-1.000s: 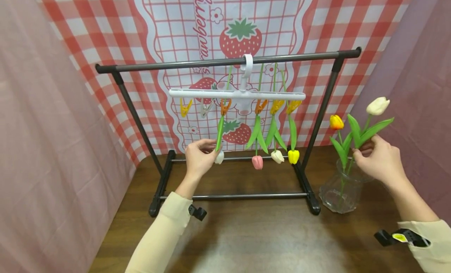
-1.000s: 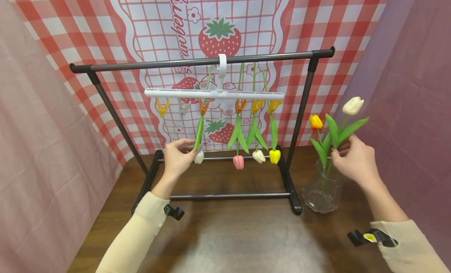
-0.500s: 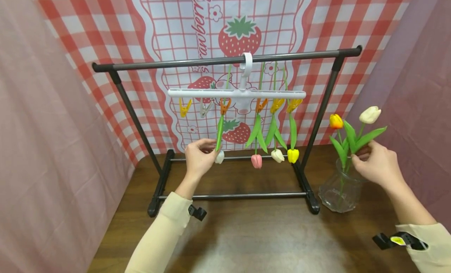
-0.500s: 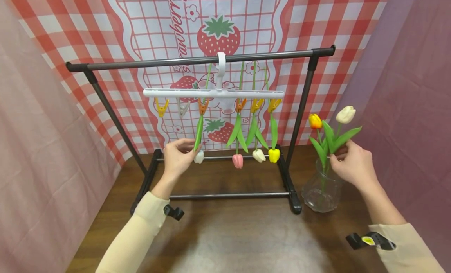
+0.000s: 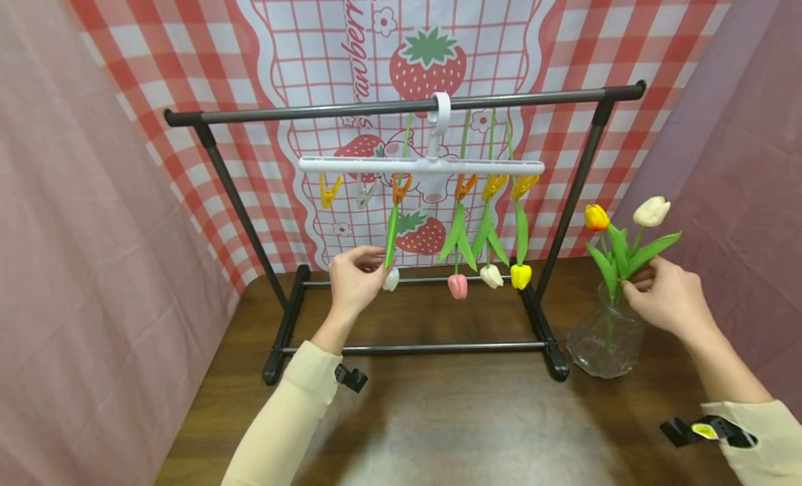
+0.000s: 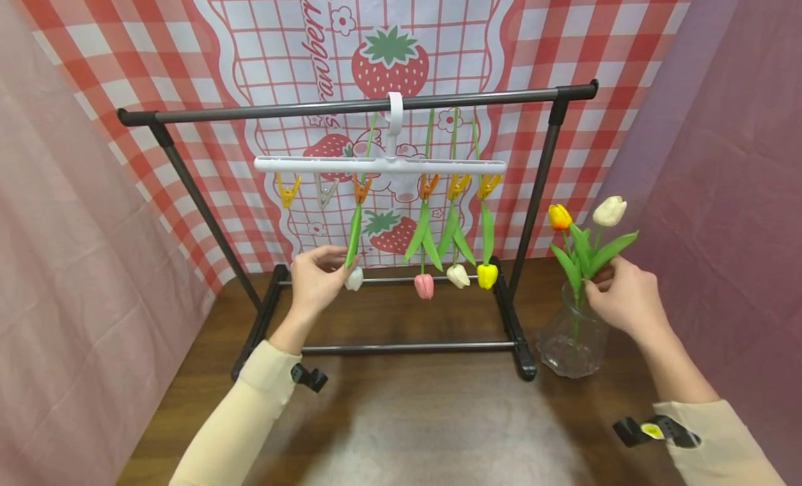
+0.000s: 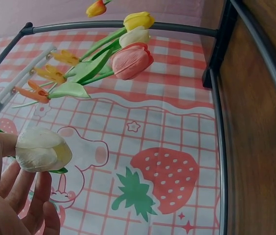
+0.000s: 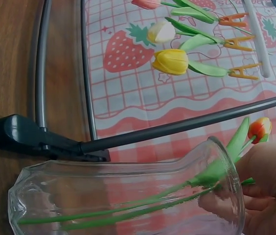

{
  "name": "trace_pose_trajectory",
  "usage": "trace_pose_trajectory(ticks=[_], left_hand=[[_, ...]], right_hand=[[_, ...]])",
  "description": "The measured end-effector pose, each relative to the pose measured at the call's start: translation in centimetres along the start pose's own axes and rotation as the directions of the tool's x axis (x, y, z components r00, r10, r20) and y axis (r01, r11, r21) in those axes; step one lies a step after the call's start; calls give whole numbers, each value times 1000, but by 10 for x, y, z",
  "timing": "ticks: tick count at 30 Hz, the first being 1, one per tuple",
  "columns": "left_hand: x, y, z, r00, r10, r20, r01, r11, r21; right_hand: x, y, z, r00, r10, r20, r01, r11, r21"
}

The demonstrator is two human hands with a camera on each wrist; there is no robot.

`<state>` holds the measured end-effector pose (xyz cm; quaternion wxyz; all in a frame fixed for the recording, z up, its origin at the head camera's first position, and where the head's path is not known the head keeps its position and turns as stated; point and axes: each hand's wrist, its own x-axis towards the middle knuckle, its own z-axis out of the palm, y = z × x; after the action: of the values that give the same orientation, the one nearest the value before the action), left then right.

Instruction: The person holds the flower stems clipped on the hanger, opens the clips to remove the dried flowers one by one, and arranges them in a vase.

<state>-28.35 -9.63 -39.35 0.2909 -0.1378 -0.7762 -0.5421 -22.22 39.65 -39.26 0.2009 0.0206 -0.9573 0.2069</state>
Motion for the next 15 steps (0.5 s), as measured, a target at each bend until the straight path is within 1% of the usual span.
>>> trace_pose_trajectory(ticks=[5,8,11,15], left_hand=[[0,0,-1,1000,-9,2,9,1000,-1],[0,0,-1,1000,-12,3,12,1000,-1],[0,1,-1,1000,-18,6,18,1000,1],[0,2,0,1000,-22,7,22,1000,0]], right_hand=[[-2,0,-2,1000,3,15,-3,1000,-24],[-3,-1,-6,1000,2,17,-2,999,-40],[-5,-3,-14,999,3,36,0,998,-65],[-7,-5,-32,997,36,70,-29,994,-103]])
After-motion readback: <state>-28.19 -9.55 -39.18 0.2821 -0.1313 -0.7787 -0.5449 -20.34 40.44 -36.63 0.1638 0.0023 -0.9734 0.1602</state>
